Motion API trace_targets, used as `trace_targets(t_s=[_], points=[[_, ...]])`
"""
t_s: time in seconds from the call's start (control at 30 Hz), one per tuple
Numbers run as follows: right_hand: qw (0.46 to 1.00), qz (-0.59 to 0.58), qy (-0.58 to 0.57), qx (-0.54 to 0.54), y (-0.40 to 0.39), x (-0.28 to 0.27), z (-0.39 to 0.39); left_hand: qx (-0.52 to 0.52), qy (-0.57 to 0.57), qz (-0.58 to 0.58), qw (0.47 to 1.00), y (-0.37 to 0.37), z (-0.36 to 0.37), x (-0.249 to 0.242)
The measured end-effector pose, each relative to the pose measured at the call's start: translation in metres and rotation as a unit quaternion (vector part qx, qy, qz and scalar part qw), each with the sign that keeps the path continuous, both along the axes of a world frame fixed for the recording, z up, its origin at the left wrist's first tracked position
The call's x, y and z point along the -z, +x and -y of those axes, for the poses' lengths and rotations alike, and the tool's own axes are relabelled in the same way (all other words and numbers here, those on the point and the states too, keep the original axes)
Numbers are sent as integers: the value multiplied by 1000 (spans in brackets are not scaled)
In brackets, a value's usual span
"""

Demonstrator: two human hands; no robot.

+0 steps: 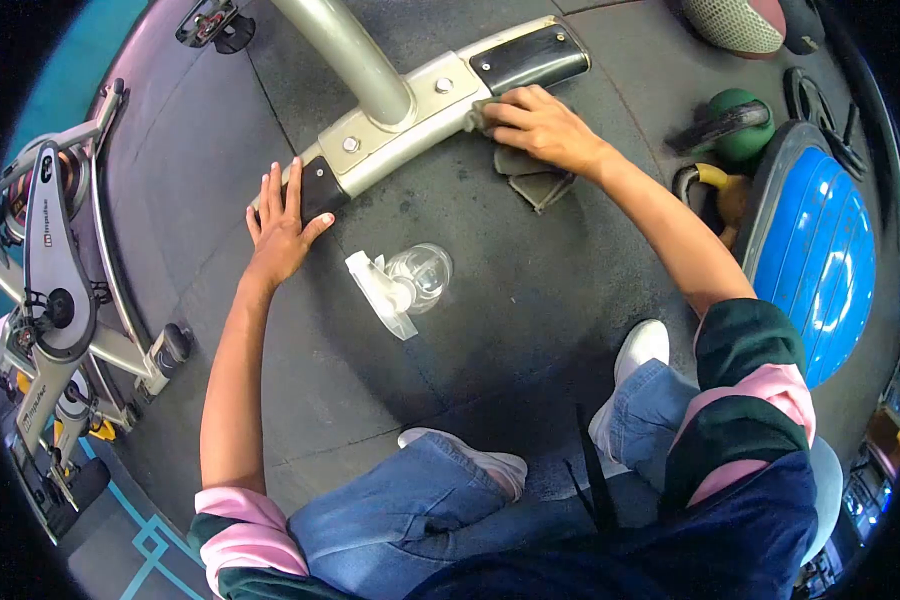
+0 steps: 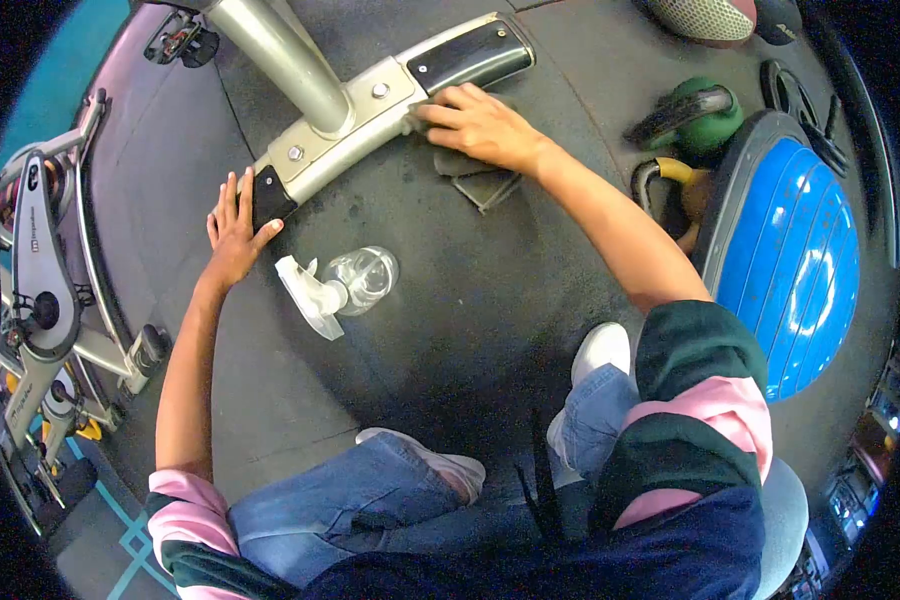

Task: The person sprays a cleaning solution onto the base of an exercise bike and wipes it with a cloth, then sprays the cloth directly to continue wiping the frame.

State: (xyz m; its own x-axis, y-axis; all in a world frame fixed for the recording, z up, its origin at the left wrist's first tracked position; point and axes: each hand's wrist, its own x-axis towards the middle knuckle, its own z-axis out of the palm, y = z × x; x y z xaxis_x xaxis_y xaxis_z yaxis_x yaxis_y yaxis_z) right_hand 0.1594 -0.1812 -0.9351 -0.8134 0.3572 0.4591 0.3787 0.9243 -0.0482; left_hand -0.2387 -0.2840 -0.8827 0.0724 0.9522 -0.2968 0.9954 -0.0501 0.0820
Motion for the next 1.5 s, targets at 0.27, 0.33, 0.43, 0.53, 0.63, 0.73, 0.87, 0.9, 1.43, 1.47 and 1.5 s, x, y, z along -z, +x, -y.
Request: trace_targets(t_s=[0.27,0.33,0.43,0.53,0.63,0.73,0.87,0.9,1.43,1.47,1.5], points=[[993,-82,16,-86,-126,7,37,-5,-6,-6,1000,2,-1,-2],[990,-102,-13,-101,-154,4,47,-5,-8,-2,1000,4,-1,-4],[992,-91,-10,-90,-134,4,39,-10,-10,-2,1000,5,-1,-6],[994,-106,22,10,-63,8,21,-2,1,0,1000,1,-1,-2],[973,-147,-26,178,10,4,-1,-7,-6,1,1000,5,0,-5],[902,-226,-10,369,55,10,-27,-8,-6,-9,1000,4,0,-5],[843,-301,-46,443,35,18,-30,-5,-6,-14,1000,6,-1,-6],[849,-290,-31,441,24,13,-27,-8,-9,-15,1000,6,-1,-6],[916,-217,-35,337,25,4,-97,-7,-7,1,1000,4,0,-6],[901,-227,-66,363,29,-2,-96,-7,-6,1,1000,5,0,-7],[901,-212,-81,369,23,-6,-94,-7,-7,-1,1000,4,0,-6]])
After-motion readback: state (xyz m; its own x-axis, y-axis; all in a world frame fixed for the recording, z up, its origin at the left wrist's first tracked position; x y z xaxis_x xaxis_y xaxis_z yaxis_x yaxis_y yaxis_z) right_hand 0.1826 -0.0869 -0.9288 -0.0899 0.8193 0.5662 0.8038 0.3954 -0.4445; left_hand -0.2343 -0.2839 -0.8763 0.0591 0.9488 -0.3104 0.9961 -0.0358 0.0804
